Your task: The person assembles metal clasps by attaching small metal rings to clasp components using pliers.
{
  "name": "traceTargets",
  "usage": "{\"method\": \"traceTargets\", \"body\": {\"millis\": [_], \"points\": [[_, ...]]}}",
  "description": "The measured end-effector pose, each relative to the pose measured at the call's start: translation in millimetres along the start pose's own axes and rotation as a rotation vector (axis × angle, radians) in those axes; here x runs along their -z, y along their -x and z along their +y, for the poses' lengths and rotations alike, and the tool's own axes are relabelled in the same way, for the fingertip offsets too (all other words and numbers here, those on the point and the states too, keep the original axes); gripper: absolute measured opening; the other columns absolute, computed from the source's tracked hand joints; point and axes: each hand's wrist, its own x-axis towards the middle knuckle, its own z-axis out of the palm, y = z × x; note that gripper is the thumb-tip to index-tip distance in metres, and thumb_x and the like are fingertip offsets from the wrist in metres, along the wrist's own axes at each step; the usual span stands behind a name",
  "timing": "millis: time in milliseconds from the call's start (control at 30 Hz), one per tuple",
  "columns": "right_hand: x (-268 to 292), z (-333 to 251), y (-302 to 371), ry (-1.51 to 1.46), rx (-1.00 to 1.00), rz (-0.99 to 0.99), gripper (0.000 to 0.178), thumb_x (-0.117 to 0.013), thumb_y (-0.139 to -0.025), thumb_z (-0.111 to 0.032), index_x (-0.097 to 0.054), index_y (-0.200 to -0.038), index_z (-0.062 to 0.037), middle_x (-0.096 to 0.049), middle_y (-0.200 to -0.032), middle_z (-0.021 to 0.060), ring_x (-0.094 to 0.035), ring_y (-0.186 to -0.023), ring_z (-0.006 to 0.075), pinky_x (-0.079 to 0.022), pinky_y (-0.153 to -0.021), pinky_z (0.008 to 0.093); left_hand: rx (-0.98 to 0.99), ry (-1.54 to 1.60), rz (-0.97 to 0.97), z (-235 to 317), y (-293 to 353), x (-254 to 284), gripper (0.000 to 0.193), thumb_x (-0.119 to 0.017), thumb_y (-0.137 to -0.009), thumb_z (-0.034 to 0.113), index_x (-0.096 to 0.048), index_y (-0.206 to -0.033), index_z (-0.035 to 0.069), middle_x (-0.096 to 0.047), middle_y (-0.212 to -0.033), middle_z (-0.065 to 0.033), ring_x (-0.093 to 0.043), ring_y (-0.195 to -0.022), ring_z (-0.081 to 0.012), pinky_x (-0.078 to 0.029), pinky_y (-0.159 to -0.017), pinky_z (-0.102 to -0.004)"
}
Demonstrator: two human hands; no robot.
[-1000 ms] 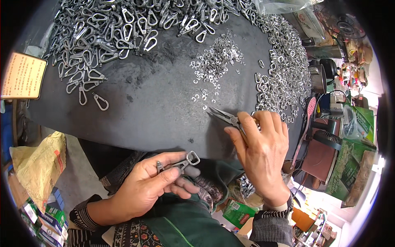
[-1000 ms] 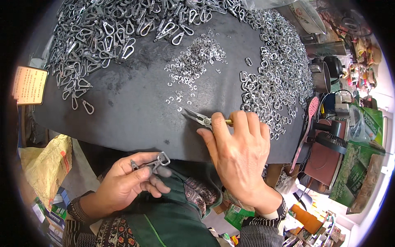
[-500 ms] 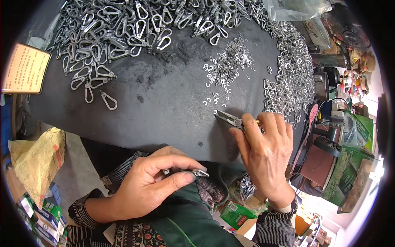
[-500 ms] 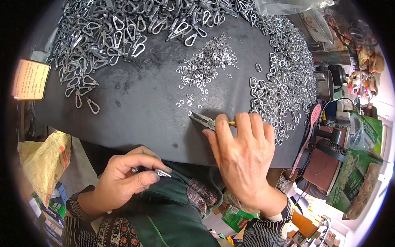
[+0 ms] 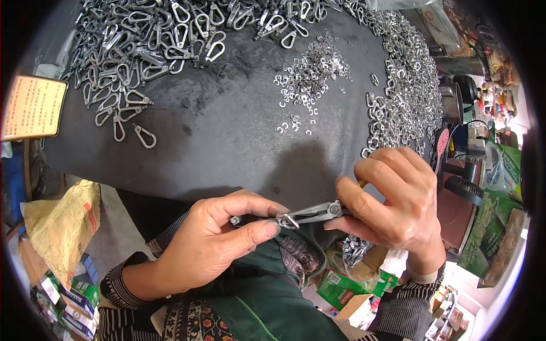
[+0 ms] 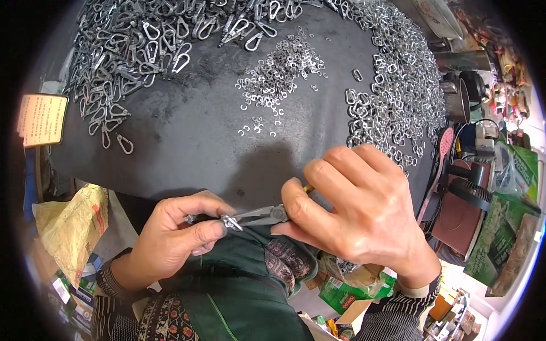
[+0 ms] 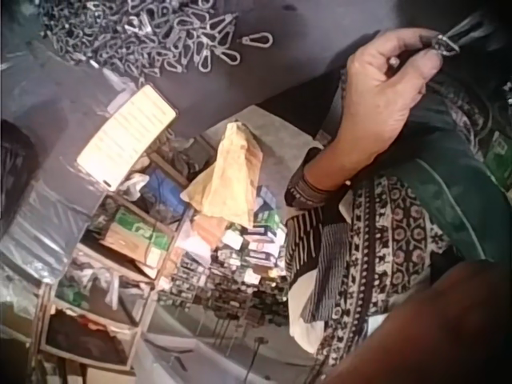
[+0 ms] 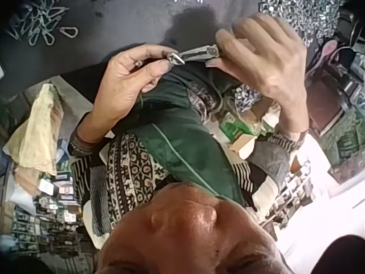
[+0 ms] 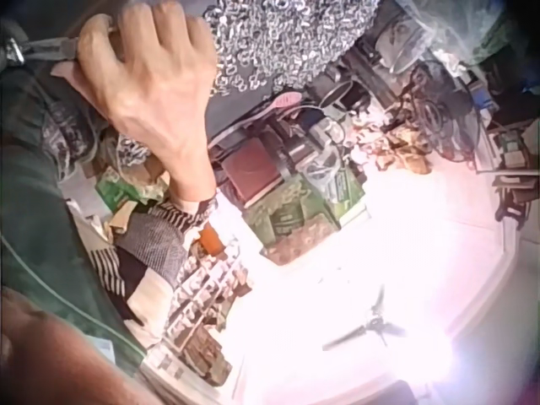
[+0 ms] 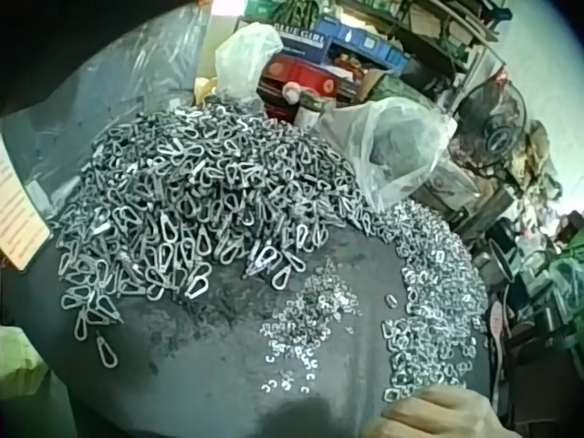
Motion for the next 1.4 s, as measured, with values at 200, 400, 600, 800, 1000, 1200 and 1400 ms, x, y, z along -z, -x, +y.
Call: {"method": "traceTargets", "body": {"millis": [200, 400, 600, 800, 1000, 1200, 1400], "points": [[-1, -2, 5, 0.025, -0.002, 0.018, 0.033, -0.073, -0.073, -0.037, -0.062, -0.086, -0.0089, -0.051, -0.074, 0.0020, -0.053, -0.064, 0.0179, -0.038, -0.053, 0.0308, -0.076, -0.120, 0.041, -5, -4, -7, 0.021, -0.068, -0.093, 0.013, -0.070, -0.111, 0.002, -0.068, -0.095, -0.0015, -0.056, -0.083, -0.0028, -0.045, -0.069, -0.0194], [-2, -23, 31, -0.096, -0.169, -0.038, 0.032, -0.076, -0.071, -0.031, -0.062, -0.088, -0.0077, -0.049, -0.074, 0.0023, -0.049, -0.063, 0.0188, -0.037, -0.053, 0.0326, -0.109, -0.212, 0.029, -12, 2, -12, 0.019, -0.067, -0.093, 0.011, -0.070, -0.110, 0.002, -0.067, -0.093, -0.0012, -0.056, -0.077, -0.0048, -0.044, -0.065, -0.0203], [-33, -19, 68, -0.114, -0.475, 0.048, 0.026, -0.074, -0.069, -0.009, -0.063, -0.093, -0.0065, -0.055, -0.080, 0.0064, -0.057, -0.072, 0.0258, -0.044, -0.062, 0.0375, 0.128, 0.018, 0.091, -56, 11, 4, 0.024, -0.060, -0.097, 0.011, -0.064, -0.117, 0.000, -0.063, -0.087, -0.0014, -0.052, -0.073, -0.0042, -0.041, -0.061, -0.0192], [-78, 13, 76, 0.202, -0.684, 0.329, 0.020, -0.071, -0.068, -0.003, -0.062, -0.085, -0.0061, -0.056, -0.075, 0.0086, -0.059, -0.071, 0.0273, -0.048, -0.062, 0.0389, 0.077, -0.135, 0.137, -88, -13, 25, 0.027, -0.050, -0.100, 0.008, -0.061, -0.123, -0.001, -0.066, -0.092, -0.0042, -0.053, -0.068, -0.0054, -0.042, -0.058, -0.0184], [-72, 9, 64, 0.110, -0.683, 0.374, 0.018, -0.072, -0.071, -0.005, -0.058, -0.083, -0.0037, -0.058, -0.076, 0.0099, -0.060, -0.071, 0.0285, -0.047, -0.062, 0.0388, -0.111, -0.234, 0.001, -44, -3, -15, 0.025, -0.055, -0.098, 0.003, -0.066, -0.120, 0.001, -0.069, -0.096, -0.0063, -0.055, -0.066, -0.0049, -0.045, -0.059, -0.0190], [-73, 15, 68, 0.212, -0.817, 0.239, 0.017, -0.072, -0.072, -0.006, -0.059, -0.085, -0.0037, -0.060, -0.078, 0.0108, -0.061, -0.074, 0.0298, -0.048, -0.065, 0.0402, -0.281, -0.153, 0.062, -27, -8, -23, 0.025, -0.057, -0.098, 0.004, -0.066, -0.121, 0.002, -0.068, -0.094, -0.0058, -0.054, -0.067, -0.0046, -0.046, -0.062, -0.0187], [-54, 1, 59, -0.205, -0.778, 0.289, 0.020, -0.070, -0.073, -0.001, -0.065, -0.092, -0.0006, -0.064, -0.075, 0.0124, -0.065, -0.064, 0.0231, -0.049, -0.058, 0.0317, -0.263, -0.148, 0.063, -20, -14, -23, 0.026, -0.057, -0.099, 0.006, -0.066, -0.123, 0.003, -0.070, -0.092, -0.0059, -0.054, -0.065, -0.0047, -0.046, -0.060, -0.0186]]}}
